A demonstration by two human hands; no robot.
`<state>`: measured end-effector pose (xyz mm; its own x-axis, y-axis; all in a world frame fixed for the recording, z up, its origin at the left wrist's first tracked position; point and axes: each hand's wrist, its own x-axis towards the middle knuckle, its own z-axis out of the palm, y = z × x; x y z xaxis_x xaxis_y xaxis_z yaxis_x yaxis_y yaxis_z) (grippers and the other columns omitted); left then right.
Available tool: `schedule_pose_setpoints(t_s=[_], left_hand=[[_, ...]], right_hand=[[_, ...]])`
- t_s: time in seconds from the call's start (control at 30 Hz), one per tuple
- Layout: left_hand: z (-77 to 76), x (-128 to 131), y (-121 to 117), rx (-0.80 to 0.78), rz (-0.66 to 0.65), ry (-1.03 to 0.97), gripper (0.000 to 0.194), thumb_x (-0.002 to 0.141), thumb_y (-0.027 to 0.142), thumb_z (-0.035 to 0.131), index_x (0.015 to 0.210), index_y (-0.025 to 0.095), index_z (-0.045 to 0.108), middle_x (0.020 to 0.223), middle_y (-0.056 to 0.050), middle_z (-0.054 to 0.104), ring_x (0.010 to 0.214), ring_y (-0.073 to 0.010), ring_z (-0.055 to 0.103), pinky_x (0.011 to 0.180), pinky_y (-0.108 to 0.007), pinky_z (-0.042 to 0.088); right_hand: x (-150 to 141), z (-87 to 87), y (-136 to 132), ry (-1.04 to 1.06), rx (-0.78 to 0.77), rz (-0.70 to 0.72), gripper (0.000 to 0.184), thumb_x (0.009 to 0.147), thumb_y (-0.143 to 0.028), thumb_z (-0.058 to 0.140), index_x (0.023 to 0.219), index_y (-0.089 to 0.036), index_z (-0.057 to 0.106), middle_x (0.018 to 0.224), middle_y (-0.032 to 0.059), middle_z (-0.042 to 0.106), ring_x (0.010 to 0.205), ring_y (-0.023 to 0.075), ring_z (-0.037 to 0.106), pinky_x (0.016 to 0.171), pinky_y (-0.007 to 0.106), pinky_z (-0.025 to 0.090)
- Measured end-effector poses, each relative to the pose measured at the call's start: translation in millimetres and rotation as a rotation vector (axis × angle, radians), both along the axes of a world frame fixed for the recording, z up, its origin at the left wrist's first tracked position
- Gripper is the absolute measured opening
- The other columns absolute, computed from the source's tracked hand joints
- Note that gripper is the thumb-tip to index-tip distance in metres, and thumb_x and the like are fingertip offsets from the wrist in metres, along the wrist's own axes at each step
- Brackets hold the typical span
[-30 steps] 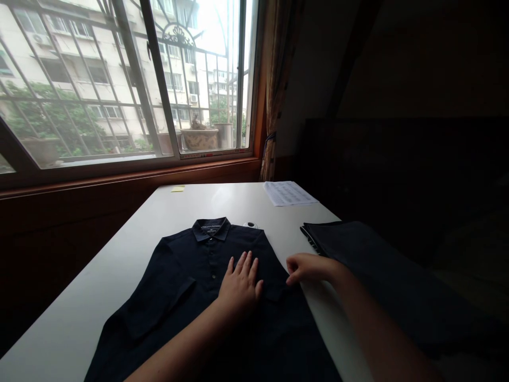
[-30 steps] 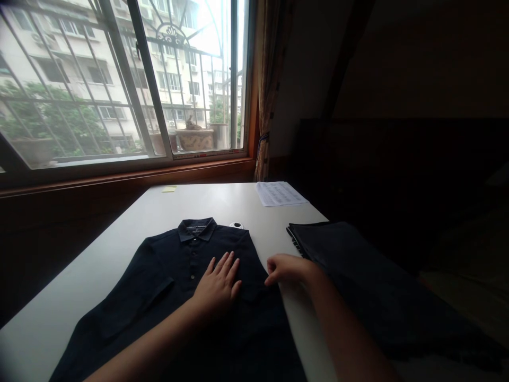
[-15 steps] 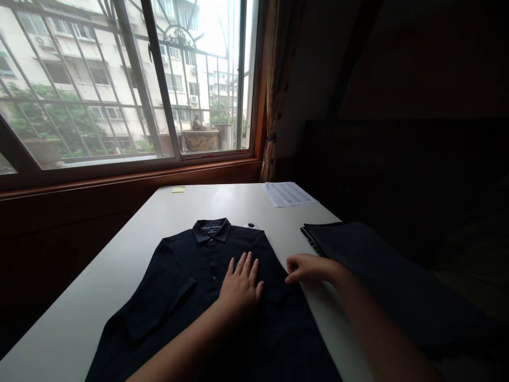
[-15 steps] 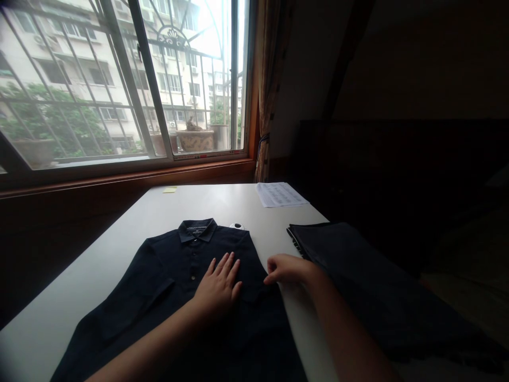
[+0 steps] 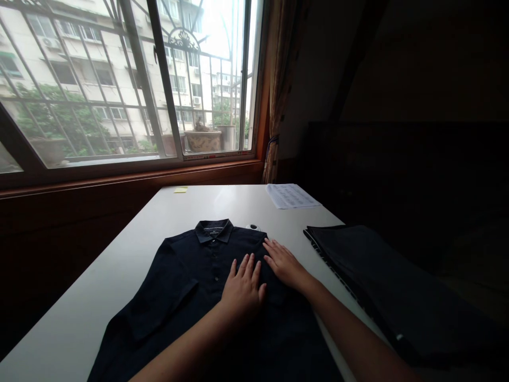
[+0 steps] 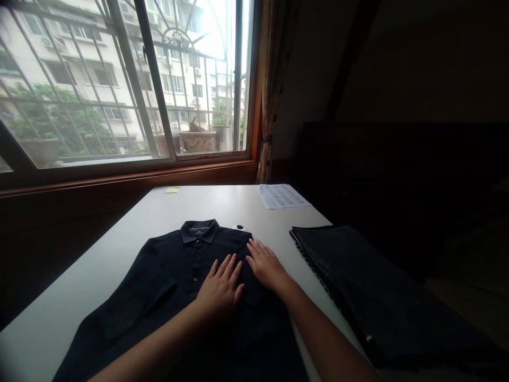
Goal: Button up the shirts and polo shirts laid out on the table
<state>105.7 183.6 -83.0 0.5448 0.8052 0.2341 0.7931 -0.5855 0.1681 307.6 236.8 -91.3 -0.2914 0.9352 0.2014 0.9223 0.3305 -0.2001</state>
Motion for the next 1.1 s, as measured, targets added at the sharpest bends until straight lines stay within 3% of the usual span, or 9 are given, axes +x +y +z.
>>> schedule_pose_setpoints(t_s=[0.27,0.8,1.1], left_hand=[[-4.3,0,1,0.011,0.002,-0.001,0.062,0.1,0.049,0.034,0.153,0.018,0.035,0.162,-0.012,0.026,0.151,-0.0309,0.021,0.121,-0.058,0.019],[-4.3,-1,1,0.018,0.002,0.041,0.063,0.101,0.051,0.029,0.154,0.017,0.035,0.162,-0.012,0.025,0.151,-0.0301,0.02,0.12,-0.058,0.02],[8.1,-2,-3,-0.022,0.008,0.031,0.063,0.102,0.053,0.027,0.153,0.018,0.035,0.162,-0.012,0.025,0.151,-0.0289,0.021,0.12,-0.057,0.021]], right_hand=[[1,5.1,-1,-0.044,-0.062,-0.015,0.056,0.102,-0.041,0.033,0.153,-0.018,0.037,0.162,0.0053,0.026,0.15,0.0299,0.023,0.122,0.05,0.021],[-1,6.1,0,-0.083,-0.082,-0.036,0.058,0.101,-0.043,0.032,0.153,-0.018,0.036,0.162,0.0041,0.026,0.15,0.028,0.024,0.122,0.048,0.021],[0,4.3,1,-0.094,-0.083,-0.038,0.059,0.101,-0.044,0.031,0.154,-0.02,0.035,0.163,0.0034,0.025,0.15,0.0281,0.023,0.122,0.048,0.02]])
